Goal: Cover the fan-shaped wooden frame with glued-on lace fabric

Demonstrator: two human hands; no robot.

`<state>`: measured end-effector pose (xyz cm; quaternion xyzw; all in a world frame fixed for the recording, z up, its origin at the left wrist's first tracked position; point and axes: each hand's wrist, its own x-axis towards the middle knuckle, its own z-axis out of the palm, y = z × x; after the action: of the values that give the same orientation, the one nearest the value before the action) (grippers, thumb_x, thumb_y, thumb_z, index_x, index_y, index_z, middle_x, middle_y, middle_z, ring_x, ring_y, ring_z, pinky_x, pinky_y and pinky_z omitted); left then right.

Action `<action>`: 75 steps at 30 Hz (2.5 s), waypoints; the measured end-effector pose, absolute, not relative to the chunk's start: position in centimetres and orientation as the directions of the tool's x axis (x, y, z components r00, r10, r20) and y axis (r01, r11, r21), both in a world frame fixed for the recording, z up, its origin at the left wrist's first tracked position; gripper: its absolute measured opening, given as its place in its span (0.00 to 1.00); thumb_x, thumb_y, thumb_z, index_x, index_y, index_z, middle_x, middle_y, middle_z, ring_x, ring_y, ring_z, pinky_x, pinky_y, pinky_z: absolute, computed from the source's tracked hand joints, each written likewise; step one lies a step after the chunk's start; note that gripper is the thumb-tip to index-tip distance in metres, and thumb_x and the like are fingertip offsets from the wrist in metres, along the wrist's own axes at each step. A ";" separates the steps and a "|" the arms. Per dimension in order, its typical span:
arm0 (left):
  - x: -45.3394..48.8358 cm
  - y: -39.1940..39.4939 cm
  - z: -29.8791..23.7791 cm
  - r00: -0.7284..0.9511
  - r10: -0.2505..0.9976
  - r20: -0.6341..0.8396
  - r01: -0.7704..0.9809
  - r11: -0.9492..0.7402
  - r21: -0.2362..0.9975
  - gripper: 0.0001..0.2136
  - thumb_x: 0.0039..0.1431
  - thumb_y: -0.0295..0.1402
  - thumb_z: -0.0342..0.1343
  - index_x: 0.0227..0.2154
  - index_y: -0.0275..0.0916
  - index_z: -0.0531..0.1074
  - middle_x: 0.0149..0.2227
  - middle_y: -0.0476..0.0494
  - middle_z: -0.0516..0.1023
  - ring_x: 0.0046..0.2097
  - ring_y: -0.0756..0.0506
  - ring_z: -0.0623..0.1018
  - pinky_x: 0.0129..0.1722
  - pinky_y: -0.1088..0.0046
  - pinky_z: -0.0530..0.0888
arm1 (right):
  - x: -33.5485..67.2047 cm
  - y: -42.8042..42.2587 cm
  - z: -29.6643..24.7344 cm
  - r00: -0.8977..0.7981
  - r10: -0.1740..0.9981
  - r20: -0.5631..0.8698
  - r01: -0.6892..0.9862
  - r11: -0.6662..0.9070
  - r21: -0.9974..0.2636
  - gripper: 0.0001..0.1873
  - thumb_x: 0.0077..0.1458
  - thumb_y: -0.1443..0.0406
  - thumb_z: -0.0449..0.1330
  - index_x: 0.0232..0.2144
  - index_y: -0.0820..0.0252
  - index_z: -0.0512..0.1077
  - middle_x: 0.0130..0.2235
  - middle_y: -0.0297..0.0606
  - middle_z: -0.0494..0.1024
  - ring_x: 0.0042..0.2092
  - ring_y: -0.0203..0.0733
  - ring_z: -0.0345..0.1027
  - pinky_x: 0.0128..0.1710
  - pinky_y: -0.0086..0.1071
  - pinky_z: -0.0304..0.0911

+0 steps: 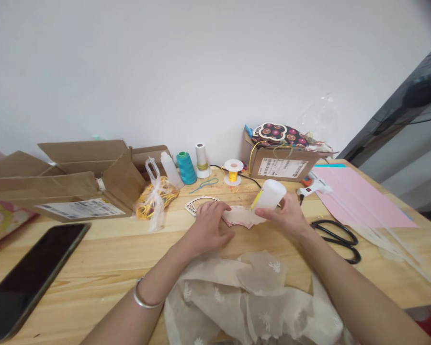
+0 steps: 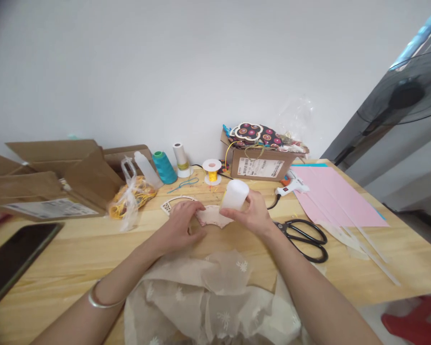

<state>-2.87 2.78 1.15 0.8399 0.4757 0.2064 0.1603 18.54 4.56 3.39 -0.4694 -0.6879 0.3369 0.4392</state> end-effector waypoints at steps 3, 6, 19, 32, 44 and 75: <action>-2.9 2.8 1.0 0.469 0.857 0.212 0.741 -0.513 0.433 0.20 0.46 0.36 0.54 0.44 0.40 0.62 0.47 0.40 0.63 0.50 0.39 0.62 0.50 0.58 0.57 | 18.6 4.5 3.6 -0.175 0.936 0.304 0.372 0.349 -0.860 0.16 0.34 0.57 0.65 0.24 0.60 0.67 0.24 0.34 0.71 0.26 0.38 0.64 0.26 0.31 0.62; -3.0 2.9 0.9 0.473 0.854 0.218 0.762 -0.520 0.385 0.17 0.46 0.37 0.53 0.42 0.42 0.65 0.51 0.40 0.59 0.52 0.38 0.59 0.51 0.56 0.55 | 18.4 4.4 3.7 -0.164 0.929 0.332 0.411 0.370 -0.833 0.17 0.33 0.57 0.65 0.24 0.60 0.67 0.24 0.33 0.71 0.27 0.39 0.64 0.27 0.31 0.62; -3.1 3.0 0.8 0.455 0.861 0.226 0.791 -0.507 0.342 0.14 0.48 0.39 0.53 0.39 0.45 0.69 0.52 0.41 0.58 0.53 0.37 0.57 0.51 0.53 0.53 | 18.4 4.7 3.5 -0.212 0.921 0.326 0.378 0.385 -0.842 0.17 0.32 0.58 0.66 0.24 0.60 0.68 0.26 0.34 0.71 0.29 0.39 0.64 0.28 0.30 0.61; -3.3 3.1 1.0 0.476 0.862 0.175 0.781 -0.506 0.366 0.21 0.42 0.46 0.56 0.41 0.46 0.68 0.52 0.40 0.57 0.54 0.35 0.55 0.52 0.51 0.50 | 18.4 4.9 3.2 -0.203 0.935 0.290 0.348 0.346 -0.871 0.19 0.30 0.57 0.67 0.25 0.61 0.69 0.26 0.35 0.73 0.30 0.40 0.65 0.30 0.32 0.63; -3.3 3.0 0.9 0.477 0.867 0.144 0.785 -0.494 0.375 0.23 0.41 0.48 0.57 0.42 0.47 0.67 0.53 0.39 0.56 0.55 0.34 0.54 0.53 0.48 0.46 | 18.3 4.8 3.2 -0.188 0.940 0.283 0.330 0.332 -0.884 0.17 0.30 0.58 0.67 0.24 0.61 0.70 0.26 0.35 0.73 0.28 0.39 0.65 0.30 0.33 0.63; -3.3 3.1 0.7 0.475 0.869 0.140 0.782 -0.490 0.386 0.26 0.39 0.50 0.57 0.43 0.46 0.67 0.53 0.39 0.56 0.55 0.34 0.55 0.53 0.48 0.46 | 16.6 4.7 2.6 -0.117 0.959 0.257 0.325 0.282 -0.903 0.19 0.28 0.57 0.67 0.24 0.61 0.69 0.25 0.37 0.74 0.28 0.41 0.67 0.29 0.34 0.65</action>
<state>-3.34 3.13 0.67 0.8480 0.4867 0.1604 0.1354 16.65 4.71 2.61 -0.4863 -0.6602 0.3503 0.4527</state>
